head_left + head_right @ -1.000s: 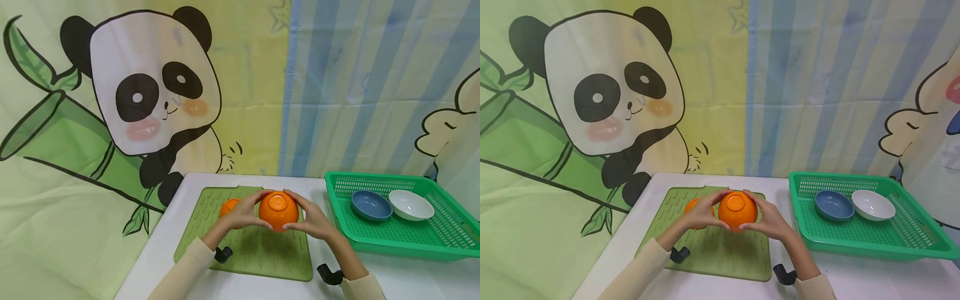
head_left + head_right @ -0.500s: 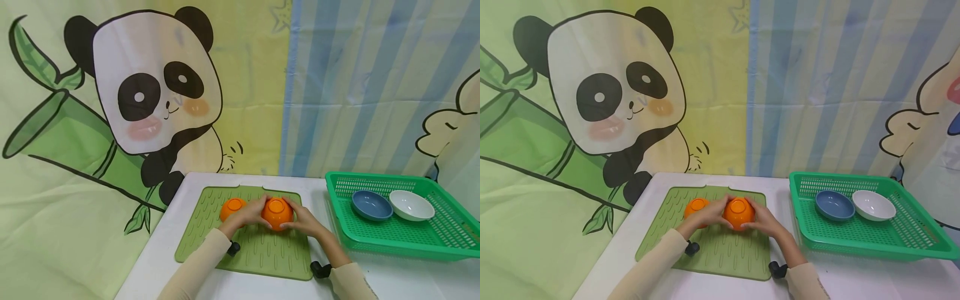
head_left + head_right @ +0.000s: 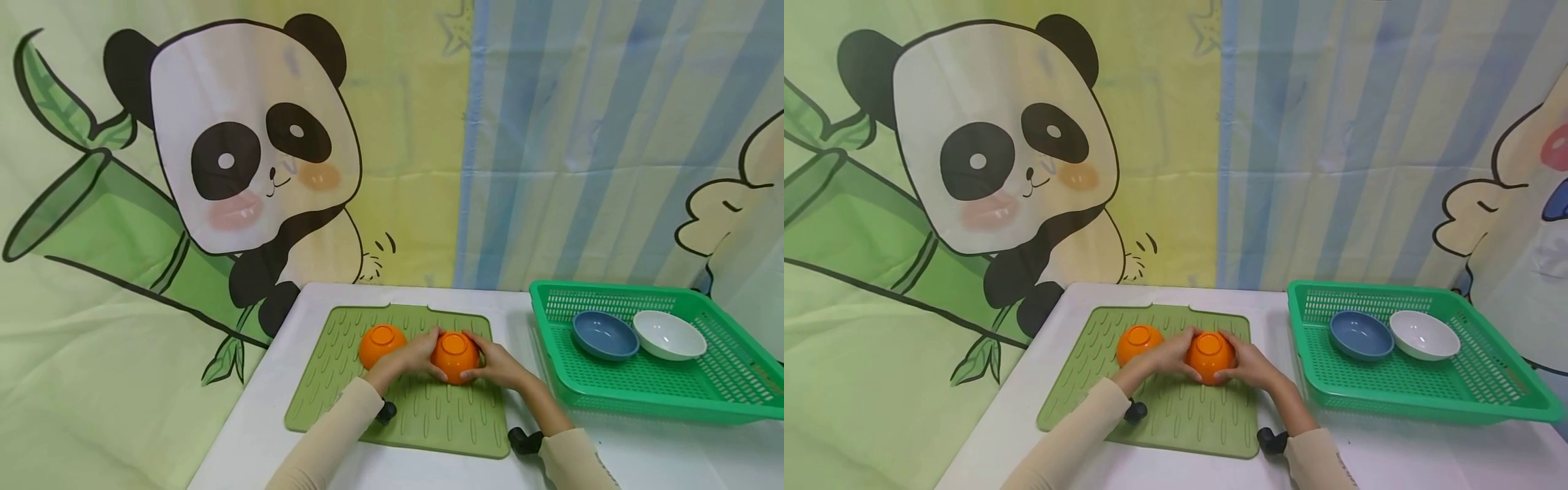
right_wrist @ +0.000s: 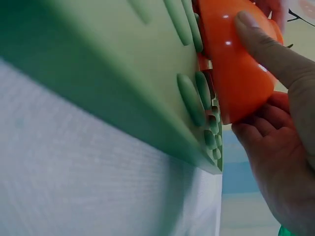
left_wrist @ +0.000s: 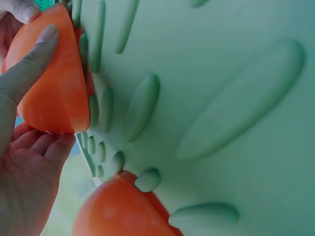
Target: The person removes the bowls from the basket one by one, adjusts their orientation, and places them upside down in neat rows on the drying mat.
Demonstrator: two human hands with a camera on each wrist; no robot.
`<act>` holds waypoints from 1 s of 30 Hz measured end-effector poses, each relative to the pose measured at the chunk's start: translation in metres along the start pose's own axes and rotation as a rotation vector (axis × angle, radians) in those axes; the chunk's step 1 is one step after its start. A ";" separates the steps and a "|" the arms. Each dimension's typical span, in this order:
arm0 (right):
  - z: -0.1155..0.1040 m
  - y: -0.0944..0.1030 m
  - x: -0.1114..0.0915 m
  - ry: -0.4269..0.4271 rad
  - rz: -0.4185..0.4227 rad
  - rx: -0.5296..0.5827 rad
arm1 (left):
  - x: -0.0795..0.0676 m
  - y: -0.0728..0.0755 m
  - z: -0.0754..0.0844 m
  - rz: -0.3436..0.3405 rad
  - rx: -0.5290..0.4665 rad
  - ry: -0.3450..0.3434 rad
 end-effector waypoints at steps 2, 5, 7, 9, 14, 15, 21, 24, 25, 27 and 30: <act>0.003 -0.001 0.000 -0.009 -0.011 0.006 | 0.000 -0.001 0.000 -0.004 -0.004 0.004; 0.006 -0.003 0.000 -0.019 -0.028 0.013 | 0.001 -0.002 0.001 -0.010 0.001 0.008; 0.007 -0.003 0.000 -0.024 -0.035 0.020 | 0.000 -0.002 0.002 -0.013 -0.003 0.009; 0.008 -0.003 0.000 -0.027 -0.036 0.031 | 0.000 -0.003 0.002 -0.014 -0.006 0.013; 0.004 -0.001 -0.001 -0.036 -0.014 0.027 | 0.002 -0.004 -0.002 -0.014 -0.002 0.019; 0.002 0.000 -0.002 -0.037 -0.011 0.015 | 0.003 -0.005 -0.003 -0.013 0.002 0.018; -0.049 0.028 -0.016 -0.064 -0.026 -0.084 | 0.005 -0.006 -0.006 -0.014 0.000 -0.003; -0.079 0.065 -0.026 -0.023 0.023 -0.091 | 0.006 -0.007 -0.008 -0.020 -0.007 -0.003; -0.086 0.080 -0.030 -0.001 0.053 -0.075 | 0.006 -0.008 -0.008 -0.023 -0.008 -0.001; -0.091 0.113 -0.038 0.038 0.125 -0.021 | 0.006 -0.009 -0.008 -0.028 -0.010 0.003; -0.078 0.157 -0.049 0.025 0.228 0.098 | 0.006 -0.009 -0.009 -0.026 -0.014 0.003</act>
Point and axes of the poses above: each hand's wrist, its own x-axis towards the middle knuckle, its own y-axis out of the back of the hand, z = x × y, the point moved 6 cm from there along x, towards the middle knuckle, and after that the axes turned 12 degrees about -z, right-handed, at the moved point
